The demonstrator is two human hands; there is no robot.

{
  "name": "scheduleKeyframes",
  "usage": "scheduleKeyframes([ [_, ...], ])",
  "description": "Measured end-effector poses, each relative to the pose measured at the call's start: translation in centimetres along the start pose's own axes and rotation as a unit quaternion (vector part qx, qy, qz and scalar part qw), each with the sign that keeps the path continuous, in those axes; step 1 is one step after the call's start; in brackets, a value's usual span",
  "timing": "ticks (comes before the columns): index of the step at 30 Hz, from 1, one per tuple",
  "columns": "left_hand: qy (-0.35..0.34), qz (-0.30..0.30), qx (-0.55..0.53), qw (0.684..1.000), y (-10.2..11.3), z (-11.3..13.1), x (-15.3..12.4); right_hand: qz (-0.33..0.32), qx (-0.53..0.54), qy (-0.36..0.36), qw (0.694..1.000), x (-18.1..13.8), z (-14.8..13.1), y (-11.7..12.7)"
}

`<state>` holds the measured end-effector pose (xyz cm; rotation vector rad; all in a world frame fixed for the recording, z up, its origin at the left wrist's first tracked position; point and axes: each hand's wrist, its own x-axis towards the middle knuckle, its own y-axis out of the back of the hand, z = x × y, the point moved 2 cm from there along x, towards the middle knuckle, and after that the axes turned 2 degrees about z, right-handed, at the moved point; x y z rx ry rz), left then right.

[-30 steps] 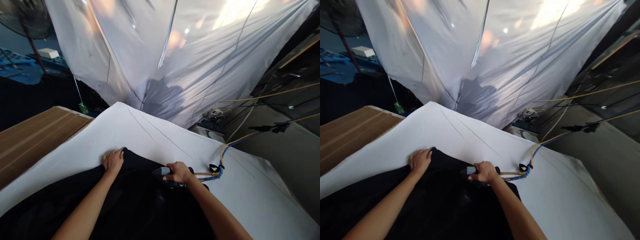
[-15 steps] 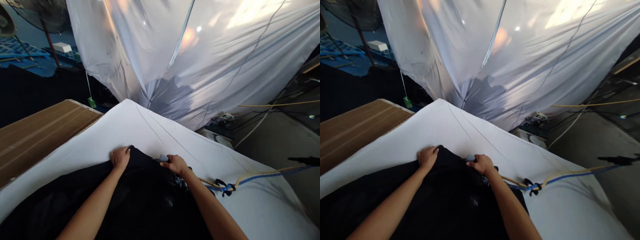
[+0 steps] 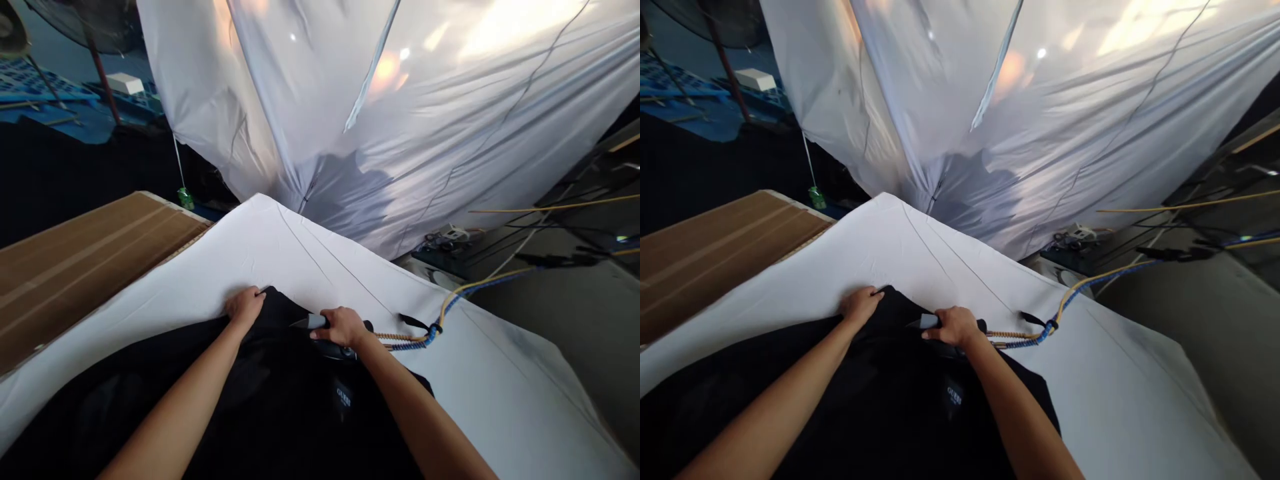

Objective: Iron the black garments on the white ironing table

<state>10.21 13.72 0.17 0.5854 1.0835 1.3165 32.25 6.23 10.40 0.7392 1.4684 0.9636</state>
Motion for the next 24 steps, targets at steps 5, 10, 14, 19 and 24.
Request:
scheduleKeyframes([
  [5,0.005,0.03,-0.011,0.999,0.0,0.0,-0.1,-0.002,-0.007,0.019,1.0,0.6,-0.9,0.1],
  [10,0.019,-0.065,-0.038,0.997,1.3,0.2,0.8,-0.011,-0.016,0.036,0.999,1.2,-2.0,0.4],
  [14,0.01,-0.094,-0.039,0.995,2.0,0.1,1.8,0.01,0.003,-0.009,1.0,2.1,-2.4,1.0],
  [19,0.028,-0.068,-0.021,0.997,1.2,-0.3,1.2,0.017,0.027,-0.051,0.998,3.4,-2.9,1.6],
  [24,-0.018,-0.042,-0.009,0.999,1.2,0.6,0.8,0.009,0.045,-0.066,0.997,4.3,-2.7,1.6],
])
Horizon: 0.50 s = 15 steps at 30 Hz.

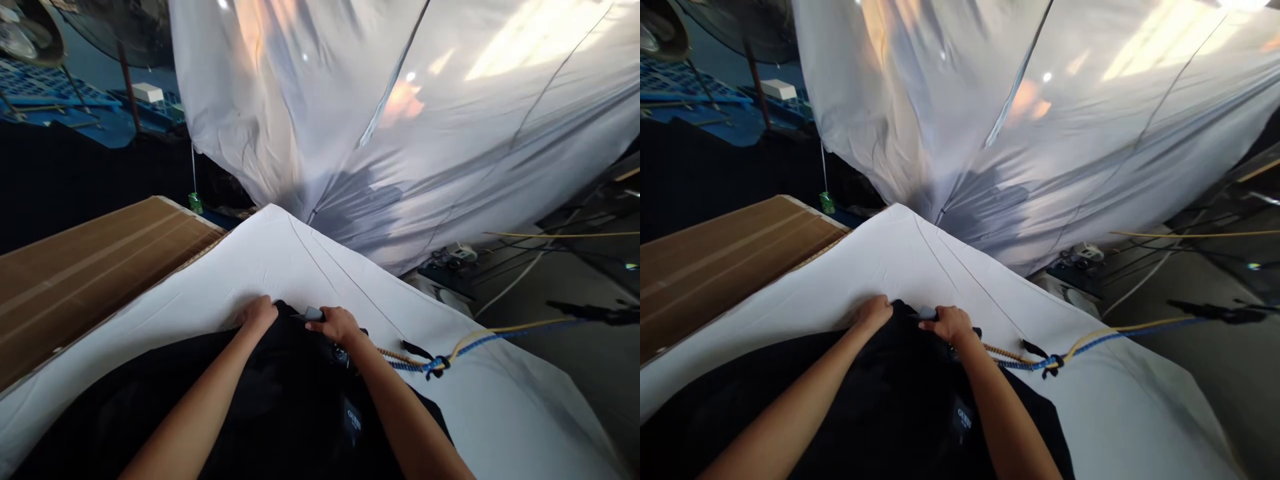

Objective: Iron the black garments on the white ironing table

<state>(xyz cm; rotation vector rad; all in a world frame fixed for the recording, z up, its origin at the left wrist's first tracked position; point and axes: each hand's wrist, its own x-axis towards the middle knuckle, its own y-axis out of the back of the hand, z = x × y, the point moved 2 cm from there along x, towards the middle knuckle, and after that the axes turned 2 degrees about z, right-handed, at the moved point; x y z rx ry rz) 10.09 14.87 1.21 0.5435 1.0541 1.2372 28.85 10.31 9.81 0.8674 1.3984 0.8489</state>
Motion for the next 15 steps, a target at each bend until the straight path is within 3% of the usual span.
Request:
scheduleKeyframes([
  [5,-0.044,-0.005,0.007,0.999,0.4,1.3,1.0,0.004,-0.012,0.026,1.0,0.4,0.2,-0.2],
  [11,-0.006,-0.02,-0.017,1.0,0.5,0.9,1.6,-0.011,-0.039,0.109,0.993,-0.2,0.3,-0.2],
  [15,0.016,-0.004,-0.047,0.999,1.9,0.7,2.0,-0.019,-0.061,0.105,0.992,0.0,-0.7,0.2],
])
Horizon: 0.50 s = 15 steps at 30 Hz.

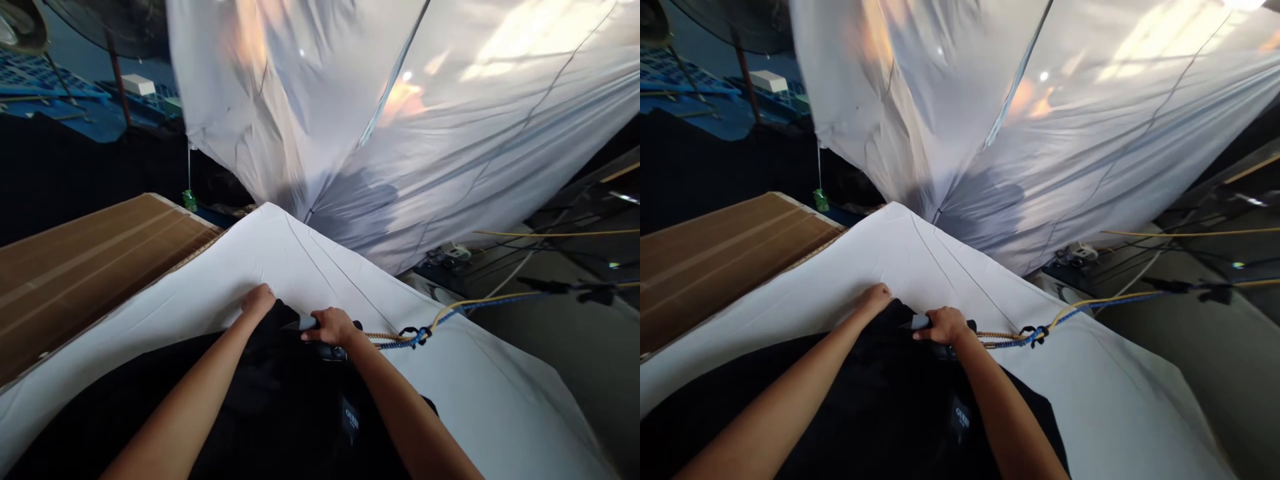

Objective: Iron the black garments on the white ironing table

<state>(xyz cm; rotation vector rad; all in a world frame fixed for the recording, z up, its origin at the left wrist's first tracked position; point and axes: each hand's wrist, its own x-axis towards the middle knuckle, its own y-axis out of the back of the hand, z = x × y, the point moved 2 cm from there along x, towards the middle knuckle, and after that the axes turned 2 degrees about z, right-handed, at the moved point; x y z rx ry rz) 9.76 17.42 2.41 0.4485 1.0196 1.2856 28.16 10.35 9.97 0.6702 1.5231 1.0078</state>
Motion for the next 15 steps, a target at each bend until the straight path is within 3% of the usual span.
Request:
scheduleKeyframes([
  [4,-0.014,0.133,-0.095,0.986,2.9,0.0,-0.2,0.016,-0.006,0.002,1.0,1.7,-1.3,0.7],
  [9,-0.079,0.332,-0.257,0.904,6.4,-0.4,-1.1,0.022,0.023,-0.002,0.999,4.4,-2.5,1.8],
  [12,-0.105,0.385,-0.301,0.866,8.0,-0.6,-1.6,0.021,0.046,-0.008,0.999,5.5,-2.9,2.1],
  [15,-0.113,0.405,-0.312,0.852,9.0,-0.9,-1.9,0.019,0.071,-0.022,0.997,6.2,-2.7,2.1],
])
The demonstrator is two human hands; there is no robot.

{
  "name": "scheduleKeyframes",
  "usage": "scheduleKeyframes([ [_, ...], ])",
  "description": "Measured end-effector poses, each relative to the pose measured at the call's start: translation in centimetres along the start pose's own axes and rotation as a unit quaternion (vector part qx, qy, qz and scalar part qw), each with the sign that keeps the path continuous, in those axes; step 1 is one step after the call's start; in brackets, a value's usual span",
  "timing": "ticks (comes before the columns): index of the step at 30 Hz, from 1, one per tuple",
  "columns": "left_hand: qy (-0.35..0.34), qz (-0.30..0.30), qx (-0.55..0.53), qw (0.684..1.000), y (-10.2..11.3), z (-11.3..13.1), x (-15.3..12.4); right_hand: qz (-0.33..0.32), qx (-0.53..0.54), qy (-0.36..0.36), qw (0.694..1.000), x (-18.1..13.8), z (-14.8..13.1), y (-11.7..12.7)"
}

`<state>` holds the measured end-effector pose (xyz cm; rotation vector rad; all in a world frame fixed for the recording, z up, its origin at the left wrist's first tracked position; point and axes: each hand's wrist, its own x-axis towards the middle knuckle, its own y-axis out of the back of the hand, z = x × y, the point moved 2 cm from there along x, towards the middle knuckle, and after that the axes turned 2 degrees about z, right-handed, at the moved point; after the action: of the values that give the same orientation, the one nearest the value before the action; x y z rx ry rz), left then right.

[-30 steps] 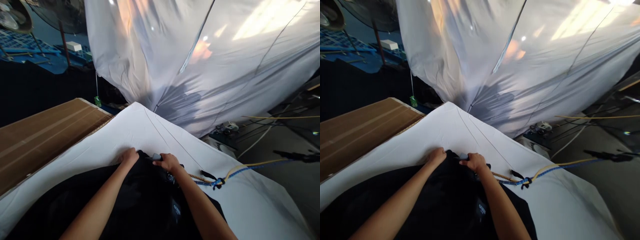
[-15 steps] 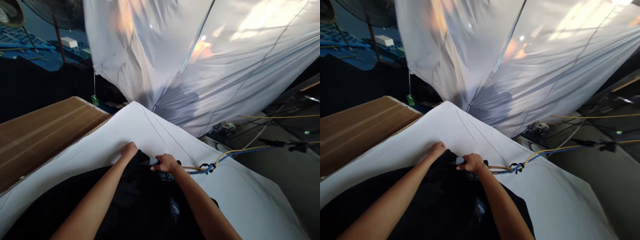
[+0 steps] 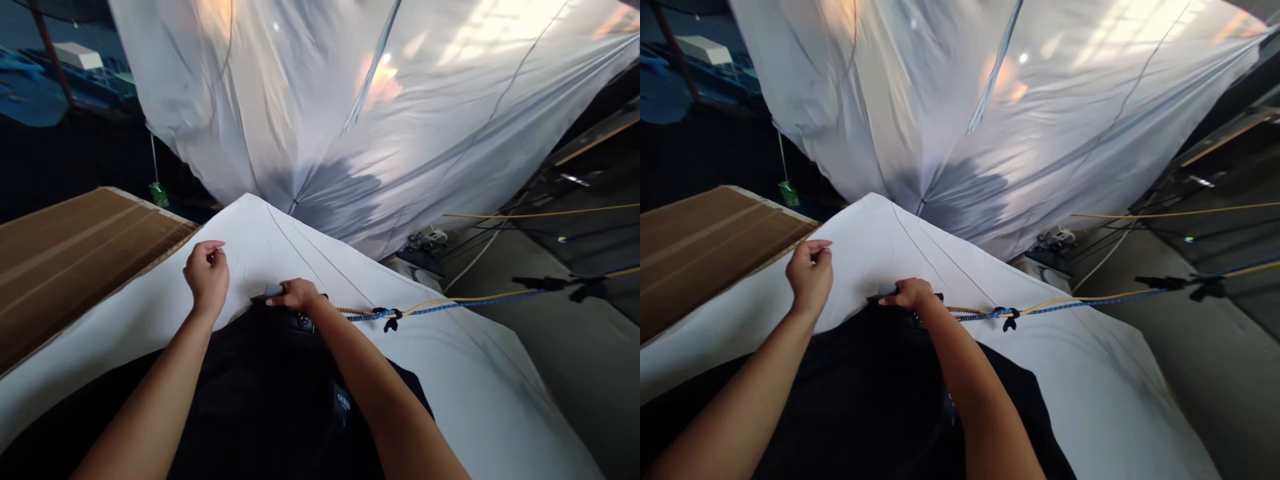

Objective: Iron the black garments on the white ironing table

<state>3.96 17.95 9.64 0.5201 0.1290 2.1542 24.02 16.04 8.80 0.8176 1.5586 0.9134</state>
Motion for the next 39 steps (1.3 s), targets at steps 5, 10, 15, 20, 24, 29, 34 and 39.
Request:
scheduleKeyframes([
  [5,0.052,-0.103,0.132,0.984,-1.0,-0.9,-0.6,-0.051,0.048,-0.049,0.996,-0.2,2.5,-0.2],
  [10,0.045,-0.362,0.318,0.875,-5.3,-2.7,-5.0,-0.053,0.028,-0.066,0.996,-3.2,6.9,-0.3],
  [15,0.008,-0.457,0.341,0.822,-8.0,-4.2,-7.9,-0.04,0.035,-0.092,0.994,-6.2,10.1,-0.9],
  [20,0.045,-0.435,0.344,0.831,-7.8,-5.1,-7.5,-0.045,0.064,-0.076,0.994,-6.4,9.5,-1.2],
  [24,0.068,-0.425,0.328,0.841,-7.6,-5.3,-7.3,-0.053,0.058,-0.055,0.995,-5.0,7.4,-1.1],
  [29,0.094,-0.425,0.309,0.845,-7.4,-5.6,-7.2,-0.064,0.052,-0.042,0.996,-4.1,6.0,-1.0],
  [34,0.109,-0.427,0.286,0.851,-7.1,-5.6,-6.9,-0.085,0.048,-0.056,0.994,-7.2,9.1,-1.6],
  [39,0.13,-0.407,0.249,0.869,-7.0,-6.0,-6.7,-0.101,0.041,-0.119,0.987,-12.9,14.4,-2.9],
])
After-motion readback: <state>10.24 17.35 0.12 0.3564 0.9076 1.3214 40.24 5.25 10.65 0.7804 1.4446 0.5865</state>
